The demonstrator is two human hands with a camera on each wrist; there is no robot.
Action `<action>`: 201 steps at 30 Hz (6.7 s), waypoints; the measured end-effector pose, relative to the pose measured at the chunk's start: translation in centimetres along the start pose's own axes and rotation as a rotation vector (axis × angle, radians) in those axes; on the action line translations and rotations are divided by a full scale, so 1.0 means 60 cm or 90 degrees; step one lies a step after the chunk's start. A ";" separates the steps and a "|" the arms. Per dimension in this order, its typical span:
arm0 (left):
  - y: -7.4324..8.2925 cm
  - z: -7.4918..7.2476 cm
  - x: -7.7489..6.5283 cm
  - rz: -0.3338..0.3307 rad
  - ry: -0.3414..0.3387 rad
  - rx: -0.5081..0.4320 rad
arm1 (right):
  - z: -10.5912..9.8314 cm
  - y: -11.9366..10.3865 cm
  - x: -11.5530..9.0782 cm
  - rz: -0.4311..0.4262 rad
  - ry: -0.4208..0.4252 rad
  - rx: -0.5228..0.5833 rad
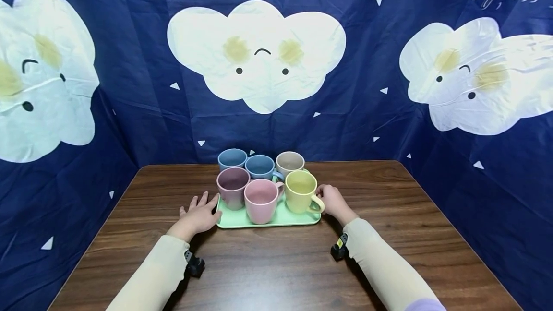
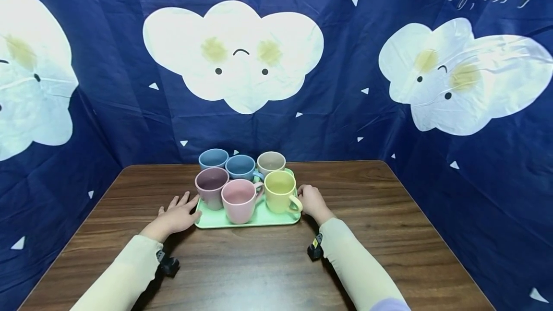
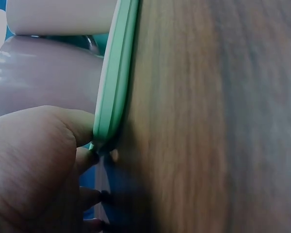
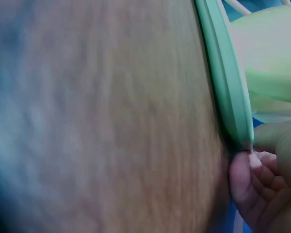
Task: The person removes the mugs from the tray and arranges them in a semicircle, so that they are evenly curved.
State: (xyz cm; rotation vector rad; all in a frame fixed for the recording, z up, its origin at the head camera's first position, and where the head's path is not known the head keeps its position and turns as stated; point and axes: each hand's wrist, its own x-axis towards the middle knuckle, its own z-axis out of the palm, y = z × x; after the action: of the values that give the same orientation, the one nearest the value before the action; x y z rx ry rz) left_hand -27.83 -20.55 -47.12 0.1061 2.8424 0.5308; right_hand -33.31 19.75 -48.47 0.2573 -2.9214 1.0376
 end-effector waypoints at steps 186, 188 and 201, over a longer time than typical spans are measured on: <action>-0.112 0.039 -0.077 0.053 0.094 -0.083 | -0.058 -0.042 -0.036 -0.040 0.146 0.526; -0.111 0.038 -0.079 0.055 0.091 -0.087 | -0.061 -0.034 -0.034 -0.032 0.152 0.523; -0.104 0.035 -0.084 0.051 0.082 -0.095 | -0.071 0.014 -0.024 -0.005 0.180 0.511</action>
State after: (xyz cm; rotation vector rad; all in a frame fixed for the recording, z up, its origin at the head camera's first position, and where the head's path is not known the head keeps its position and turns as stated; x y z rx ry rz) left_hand -22.61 -26.21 -50.11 0.1655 2.9210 0.7912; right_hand -32.15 23.28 -45.80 0.1151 -2.1218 1.9983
